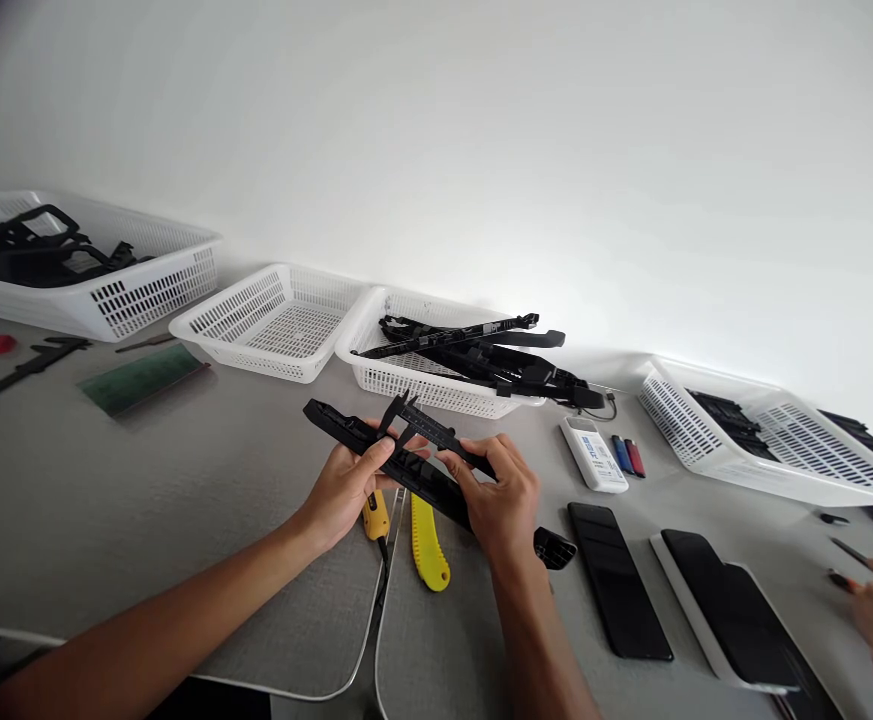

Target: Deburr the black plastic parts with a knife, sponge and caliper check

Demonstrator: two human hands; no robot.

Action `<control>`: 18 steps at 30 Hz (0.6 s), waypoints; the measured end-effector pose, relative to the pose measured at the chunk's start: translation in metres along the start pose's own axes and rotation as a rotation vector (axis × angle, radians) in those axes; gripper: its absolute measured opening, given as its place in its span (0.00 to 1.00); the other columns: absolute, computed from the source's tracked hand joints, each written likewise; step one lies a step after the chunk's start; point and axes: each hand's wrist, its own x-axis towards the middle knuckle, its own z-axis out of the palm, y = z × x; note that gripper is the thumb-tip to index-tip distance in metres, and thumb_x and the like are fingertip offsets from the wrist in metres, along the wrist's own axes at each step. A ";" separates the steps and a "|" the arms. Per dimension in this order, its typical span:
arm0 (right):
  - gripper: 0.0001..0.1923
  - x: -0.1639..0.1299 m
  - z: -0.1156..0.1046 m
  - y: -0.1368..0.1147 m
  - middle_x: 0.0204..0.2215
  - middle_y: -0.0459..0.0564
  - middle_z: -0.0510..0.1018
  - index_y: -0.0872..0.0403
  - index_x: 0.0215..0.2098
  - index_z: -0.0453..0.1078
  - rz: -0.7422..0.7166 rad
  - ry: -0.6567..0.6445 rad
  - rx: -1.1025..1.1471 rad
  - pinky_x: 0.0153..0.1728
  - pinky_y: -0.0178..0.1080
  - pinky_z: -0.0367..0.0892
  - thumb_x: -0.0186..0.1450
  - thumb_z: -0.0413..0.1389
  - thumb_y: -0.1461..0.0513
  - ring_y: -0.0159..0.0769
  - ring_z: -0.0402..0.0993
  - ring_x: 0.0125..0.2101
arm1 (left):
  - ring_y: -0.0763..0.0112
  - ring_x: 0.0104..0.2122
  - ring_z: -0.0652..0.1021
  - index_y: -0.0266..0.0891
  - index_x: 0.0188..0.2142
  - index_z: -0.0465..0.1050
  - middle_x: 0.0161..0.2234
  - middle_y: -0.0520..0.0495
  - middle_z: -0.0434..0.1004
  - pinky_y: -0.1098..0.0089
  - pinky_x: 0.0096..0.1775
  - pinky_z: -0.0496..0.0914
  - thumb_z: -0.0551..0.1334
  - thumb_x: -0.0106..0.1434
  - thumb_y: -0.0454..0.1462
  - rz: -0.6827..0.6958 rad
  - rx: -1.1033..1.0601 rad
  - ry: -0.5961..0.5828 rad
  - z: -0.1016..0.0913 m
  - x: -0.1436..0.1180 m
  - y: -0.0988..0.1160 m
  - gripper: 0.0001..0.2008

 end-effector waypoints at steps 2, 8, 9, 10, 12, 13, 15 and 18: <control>0.16 0.000 0.000 -0.001 0.28 0.47 0.81 0.51 0.33 0.79 0.000 -0.001 0.000 0.31 0.41 0.75 0.67 0.68 0.48 0.39 0.78 0.29 | 0.47 0.49 0.87 0.43 0.45 0.70 0.44 0.41 0.88 0.56 0.44 0.83 0.74 0.61 0.51 -0.004 -0.001 0.000 -0.001 0.000 0.000 0.22; 0.13 0.001 -0.002 0.000 0.29 0.47 0.82 0.51 0.34 0.78 -0.031 -0.005 -0.001 0.31 0.40 0.74 0.67 0.68 0.51 0.39 0.79 0.29 | 0.47 0.50 0.86 0.43 0.45 0.71 0.45 0.41 0.87 0.55 0.45 0.83 0.73 0.63 0.51 0.003 0.012 -0.010 -0.001 0.000 0.000 0.21; 0.12 0.000 -0.002 0.000 0.29 0.47 0.82 0.51 0.34 0.78 -0.036 -0.008 0.000 0.31 0.40 0.74 0.67 0.68 0.52 0.39 0.79 0.29 | 0.46 0.50 0.86 0.43 0.45 0.71 0.45 0.40 0.87 0.54 0.45 0.83 0.73 0.63 0.51 0.002 0.011 -0.009 0.000 -0.001 0.001 0.21; 0.11 0.000 -0.002 -0.001 0.28 0.46 0.81 0.51 0.34 0.78 -0.037 -0.012 -0.003 0.31 0.40 0.73 0.67 0.68 0.53 0.38 0.78 0.29 | 0.46 0.50 0.86 0.42 0.45 0.71 0.45 0.40 0.87 0.54 0.45 0.83 0.74 0.62 0.51 0.000 0.009 -0.008 0.001 -0.001 0.002 0.22; 0.11 -0.001 -0.001 -0.004 0.27 0.45 0.79 0.51 0.34 0.76 -0.023 -0.016 -0.032 0.30 0.39 0.72 0.65 0.68 0.54 0.37 0.76 0.27 | 0.46 0.50 0.86 0.42 0.44 0.71 0.45 0.39 0.87 0.55 0.46 0.82 0.74 0.62 0.51 -0.003 0.007 -0.016 0.003 -0.003 0.004 0.22; 0.11 -0.001 -0.001 -0.005 0.26 0.44 0.78 0.51 0.33 0.75 -0.009 -0.018 -0.054 0.30 0.39 0.71 0.64 0.68 0.54 0.36 0.75 0.26 | 0.47 0.50 0.86 0.42 0.44 0.71 0.45 0.39 0.87 0.55 0.46 0.82 0.74 0.62 0.51 -0.006 0.009 -0.022 0.003 -0.003 0.004 0.22; 0.11 0.001 0.000 -0.006 0.23 0.42 0.76 0.50 0.32 0.72 0.036 -0.024 -0.090 0.29 0.39 0.69 0.63 0.67 0.54 0.35 0.73 0.24 | 0.48 0.50 0.86 0.42 0.44 0.71 0.46 0.38 0.87 0.57 0.46 0.82 0.74 0.62 0.51 -0.007 0.023 -0.030 0.004 -0.004 0.003 0.22; 0.13 0.006 -0.002 0.001 0.24 0.43 0.78 0.50 0.32 0.71 0.146 -0.024 -0.098 0.30 0.39 0.68 0.64 0.65 0.51 0.37 0.74 0.25 | 0.50 0.47 0.87 0.42 0.44 0.70 0.44 0.39 0.88 0.58 0.44 0.82 0.73 0.63 0.52 0.009 0.055 0.006 0.001 -0.002 0.003 0.22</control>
